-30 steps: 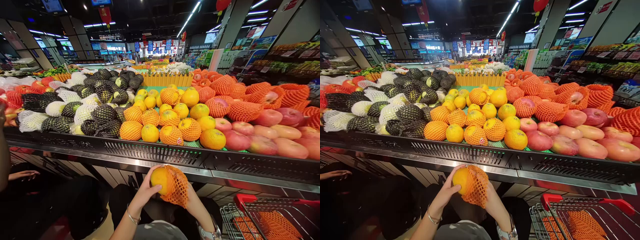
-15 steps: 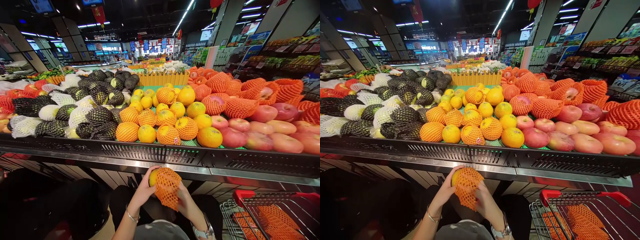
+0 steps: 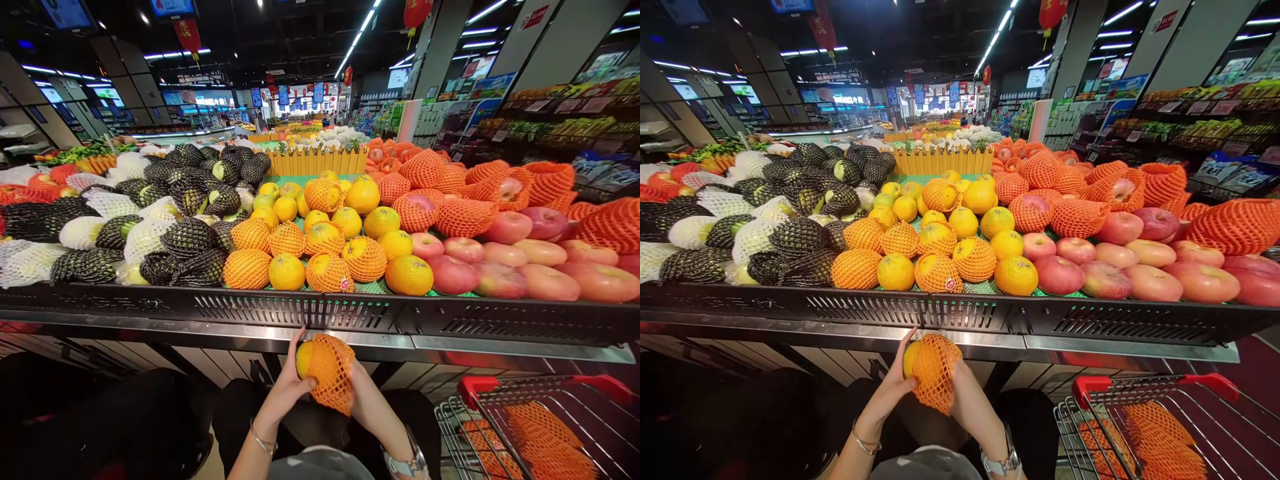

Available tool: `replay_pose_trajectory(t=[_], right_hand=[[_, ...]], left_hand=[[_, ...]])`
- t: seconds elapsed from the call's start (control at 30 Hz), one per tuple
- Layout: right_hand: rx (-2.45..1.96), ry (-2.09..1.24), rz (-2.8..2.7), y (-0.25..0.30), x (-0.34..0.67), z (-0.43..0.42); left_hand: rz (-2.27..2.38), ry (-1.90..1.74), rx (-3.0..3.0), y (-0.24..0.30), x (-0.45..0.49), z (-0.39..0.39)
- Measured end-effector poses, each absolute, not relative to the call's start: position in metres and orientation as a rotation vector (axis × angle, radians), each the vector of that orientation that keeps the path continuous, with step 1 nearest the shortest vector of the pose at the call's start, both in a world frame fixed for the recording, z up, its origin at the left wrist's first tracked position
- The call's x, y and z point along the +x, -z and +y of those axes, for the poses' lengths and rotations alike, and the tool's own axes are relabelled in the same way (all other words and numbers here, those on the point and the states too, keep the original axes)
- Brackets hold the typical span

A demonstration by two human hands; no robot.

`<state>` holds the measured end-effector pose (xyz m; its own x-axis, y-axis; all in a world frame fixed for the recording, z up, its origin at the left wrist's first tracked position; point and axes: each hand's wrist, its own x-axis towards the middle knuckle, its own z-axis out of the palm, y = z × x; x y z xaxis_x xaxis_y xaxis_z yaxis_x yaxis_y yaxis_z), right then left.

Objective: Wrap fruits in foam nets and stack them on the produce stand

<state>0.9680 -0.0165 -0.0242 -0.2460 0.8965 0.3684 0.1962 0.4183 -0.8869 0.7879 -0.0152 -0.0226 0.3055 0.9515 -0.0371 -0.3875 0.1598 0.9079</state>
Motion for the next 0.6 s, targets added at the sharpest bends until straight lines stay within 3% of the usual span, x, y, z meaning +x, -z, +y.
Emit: replay_pose_trajectory(t=[0.13,0.43,0.6], right_hand=[[-0.963,-0.861,-1.878,0.022,0.976,-0.017],[-0.933,-0.569,-1.670,0.007,0.984,-0.020],[-0.986,-0.808,-1.853,0.010,0.988,-0.022]], left_hand=[[0.797,-1.138,0.854,0.034,0.788,-0.016],[0.822,-1.180,0.612,0.046,0.783,-0.024],[0.830,-1.176,0.433,0.048,0.790,-0.028]])
